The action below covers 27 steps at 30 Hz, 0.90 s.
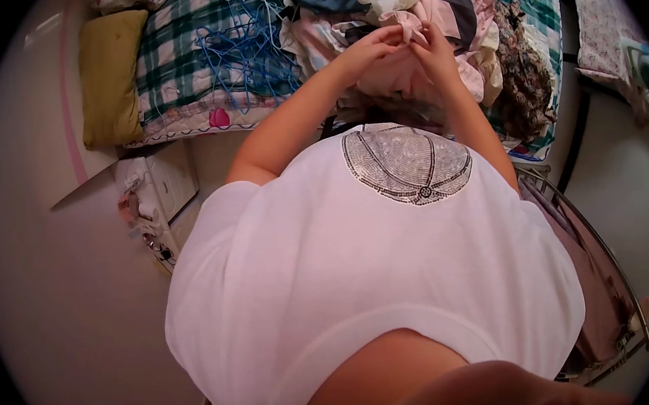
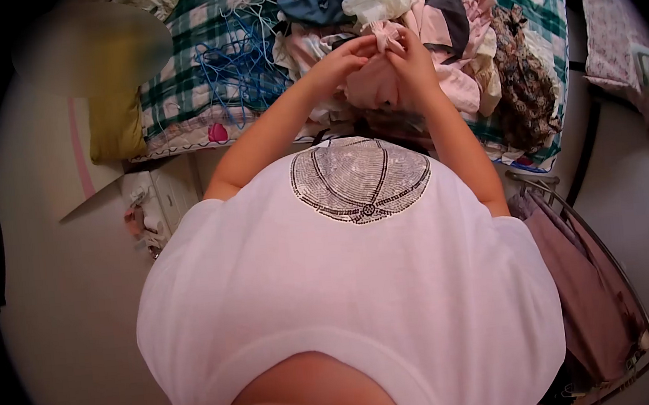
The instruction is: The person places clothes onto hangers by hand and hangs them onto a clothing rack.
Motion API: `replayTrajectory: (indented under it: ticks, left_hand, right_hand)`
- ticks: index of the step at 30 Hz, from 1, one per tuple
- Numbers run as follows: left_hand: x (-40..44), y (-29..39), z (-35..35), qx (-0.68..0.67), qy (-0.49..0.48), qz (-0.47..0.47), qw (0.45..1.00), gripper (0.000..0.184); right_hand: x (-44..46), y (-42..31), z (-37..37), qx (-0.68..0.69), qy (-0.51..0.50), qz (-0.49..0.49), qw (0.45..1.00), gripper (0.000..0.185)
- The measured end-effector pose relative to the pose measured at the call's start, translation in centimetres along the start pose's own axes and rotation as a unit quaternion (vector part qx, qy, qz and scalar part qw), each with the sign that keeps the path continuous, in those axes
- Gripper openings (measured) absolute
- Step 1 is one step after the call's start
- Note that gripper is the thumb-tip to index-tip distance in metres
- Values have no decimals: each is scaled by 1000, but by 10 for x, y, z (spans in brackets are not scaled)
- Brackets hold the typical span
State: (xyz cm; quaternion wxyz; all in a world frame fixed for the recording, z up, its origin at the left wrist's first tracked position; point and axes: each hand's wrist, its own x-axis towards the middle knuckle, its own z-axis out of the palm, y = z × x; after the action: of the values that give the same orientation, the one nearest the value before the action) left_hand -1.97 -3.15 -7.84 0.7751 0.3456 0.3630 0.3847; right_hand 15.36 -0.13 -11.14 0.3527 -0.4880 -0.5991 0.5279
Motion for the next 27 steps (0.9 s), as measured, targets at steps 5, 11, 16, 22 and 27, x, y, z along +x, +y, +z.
replayTrajectory:
  ticks: [5,11,16,22,27]
  left_hand:
    - [-6,-1,-20,29,-2,-10,1000,43]
    - [-7,-73,-110,170,272,59,945,21]
    - [-65,-160,-247,410,457,-64,787,21]
    - [-81,-201,-298,363,411,-280,788,35]
    - [-63,-205,-260,94,470,-358,802,52]
  right_hand:
    - [8,1,-3,-74,3,37,997,35]
    - [20,-14,9,-92,-11,25,995,30]
    - [22,16,16,-54,-13,37,998,30]
    - [12,23,12,-83,-23,91,992,31]
    - [5,19,11,-55,-14,119,991,31]
